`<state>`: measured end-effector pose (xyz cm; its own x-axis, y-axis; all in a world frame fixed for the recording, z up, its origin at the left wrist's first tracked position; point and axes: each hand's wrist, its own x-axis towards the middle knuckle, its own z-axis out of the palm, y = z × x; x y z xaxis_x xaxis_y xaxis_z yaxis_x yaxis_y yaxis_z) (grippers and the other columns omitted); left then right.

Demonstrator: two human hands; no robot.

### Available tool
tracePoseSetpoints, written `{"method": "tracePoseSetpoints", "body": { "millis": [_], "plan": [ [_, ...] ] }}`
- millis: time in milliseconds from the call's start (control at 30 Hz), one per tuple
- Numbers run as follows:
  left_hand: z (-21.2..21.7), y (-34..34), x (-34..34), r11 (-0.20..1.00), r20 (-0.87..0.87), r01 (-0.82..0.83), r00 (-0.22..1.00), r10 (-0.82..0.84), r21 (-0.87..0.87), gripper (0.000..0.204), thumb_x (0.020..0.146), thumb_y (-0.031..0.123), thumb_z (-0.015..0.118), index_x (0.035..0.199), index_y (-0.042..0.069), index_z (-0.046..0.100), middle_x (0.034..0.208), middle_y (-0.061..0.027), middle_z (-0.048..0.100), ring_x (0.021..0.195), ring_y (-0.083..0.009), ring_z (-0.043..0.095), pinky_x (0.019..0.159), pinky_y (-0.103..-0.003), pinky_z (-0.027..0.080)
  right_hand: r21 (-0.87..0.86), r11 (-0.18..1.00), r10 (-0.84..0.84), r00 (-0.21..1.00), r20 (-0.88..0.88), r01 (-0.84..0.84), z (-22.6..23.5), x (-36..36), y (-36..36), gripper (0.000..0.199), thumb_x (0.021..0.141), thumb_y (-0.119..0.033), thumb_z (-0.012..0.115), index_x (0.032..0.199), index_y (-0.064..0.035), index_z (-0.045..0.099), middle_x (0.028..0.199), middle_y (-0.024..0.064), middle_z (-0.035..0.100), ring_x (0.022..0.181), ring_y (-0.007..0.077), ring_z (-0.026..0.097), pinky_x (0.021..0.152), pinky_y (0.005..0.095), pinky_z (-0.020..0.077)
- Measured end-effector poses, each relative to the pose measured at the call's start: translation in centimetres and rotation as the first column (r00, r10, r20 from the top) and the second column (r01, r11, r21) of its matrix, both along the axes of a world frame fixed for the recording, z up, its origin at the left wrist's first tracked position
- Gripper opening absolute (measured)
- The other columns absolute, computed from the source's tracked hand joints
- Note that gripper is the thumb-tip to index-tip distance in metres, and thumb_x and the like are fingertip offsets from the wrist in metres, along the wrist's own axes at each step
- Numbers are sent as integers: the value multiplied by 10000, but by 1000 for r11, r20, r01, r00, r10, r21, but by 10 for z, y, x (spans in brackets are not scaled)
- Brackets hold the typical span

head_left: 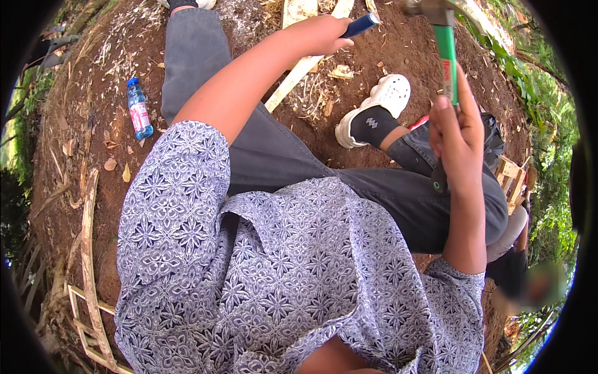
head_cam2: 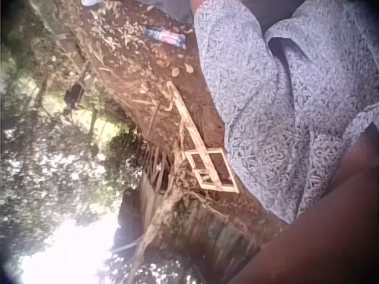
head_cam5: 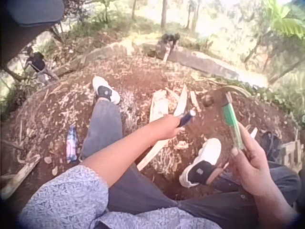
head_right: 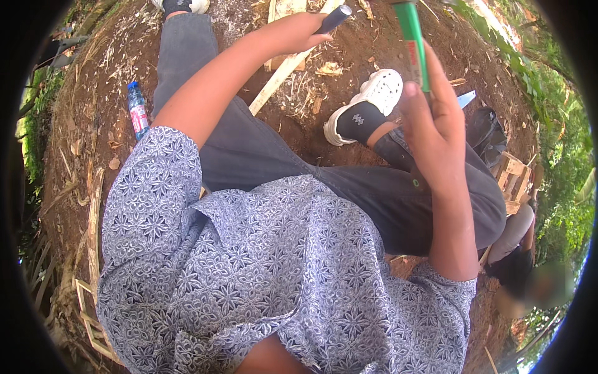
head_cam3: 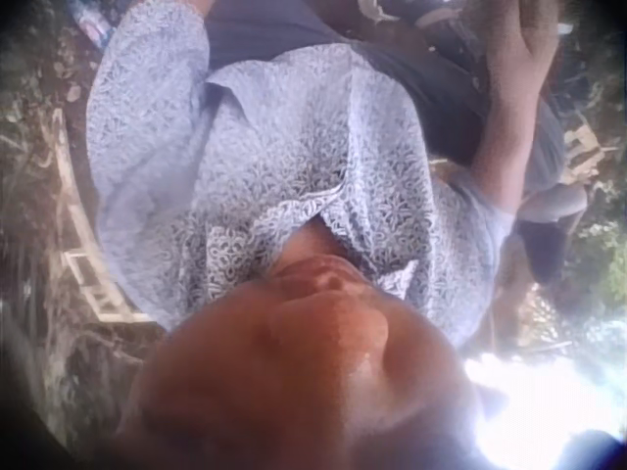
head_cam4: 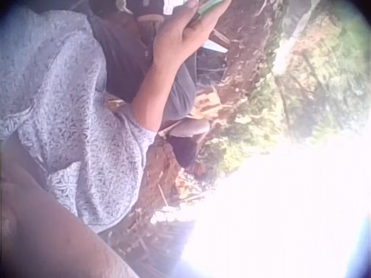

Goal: The person sits on the ground and uses a chisel and hammer to carve a piece of wood. They then use a hand saw to cut the wood further.

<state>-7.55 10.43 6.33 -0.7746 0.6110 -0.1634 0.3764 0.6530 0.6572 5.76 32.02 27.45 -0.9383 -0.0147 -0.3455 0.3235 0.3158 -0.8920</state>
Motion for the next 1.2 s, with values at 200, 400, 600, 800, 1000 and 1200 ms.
{"method": "tracePoseSetpoints", "body": {
  "millis": [200, 400, 600, 800, 1000, 1200],
  "plan": [
    [-17, 43, -45, 978, 61, 99, 994, -89, -185, 388, 1027, 350, 619, 1130, -23, 596, 761, -150, 697, 757, -287, 730, 684, -431, 575, -13, 991, -131, 991, 10, 131, 30, 16, 24, 598, 1093, -156, 487, 1632, -63, 245, 702, -55, 375, 497, 10, 341, 431, 173, 306],
    [-102, 37, -111, 993, 252, -106, 961, 114, -44, 274, 884, 234, 613, 927, -18, 713, 819, -216, 725, 696, -313, 718, 642, -442, 563, -89, 974, -200, 976, 83, 207, 5, 17, 30, 604, 1091, -164, 493, 1633, -70, 244, 711, -51, 383, 492, 12, 349, 427, 175, 316],
    [-187, -49, -91, 162, 781, -815, 579, 233, 556, 286, 942, 165, 630, 1175, -3, 636, 780, -100, 686, 654, -236, 684, 569, -358, 553, -118, 972, -192, 975, 112, 205, 9, 18, 37, 606, 1086, -174, 496, 1626, -46, 251, 706, -47, 390, 491, 8, 356, 427, 171, 317],
    [20, -29, 13, -94, 727, -728, 648, 226, 679, 154, 1038, 234, 506, 920, 137, 491, 744, -11, 489, 744, -152, 496, 876, -406, 481, -132, 960, -217, 952, 218, 249, 7, 20, 33, 463, 1066, -187, 535, 1474, 0, 422, 702, -34, 441, 476, 15, 368, 423, 173, 319],
    [104, 60, 113, 829, 48, 37, 996, -77, 557, 295, 944, 130, 626, 1196, 29, 509, 1109, -178, 579, 1066, -386, 585, 964, -462, 443, -92, 979, -172, 981, 90, 181, -5, 23, 32, 479, 891, -167, 806, 1247, -47, 509, 1042, 69, 702, 674, 59, 612, 448, 180, 412],
    [87, 57, 100, 870, -74, 94, 995, -66, 485, 679, 976, 461, 611, 1437, -9, 444, 1326, -224, 538, 1285, -405, 510, 1097, -495, 403, -14, 966, -255, 963, 81, 257, -11, 20, 26, 425, 889, -120, 788, 1209, -63, 514, 1102, 79, 715, 711, 70, 629, 469, 174, 424]
  ]
}}
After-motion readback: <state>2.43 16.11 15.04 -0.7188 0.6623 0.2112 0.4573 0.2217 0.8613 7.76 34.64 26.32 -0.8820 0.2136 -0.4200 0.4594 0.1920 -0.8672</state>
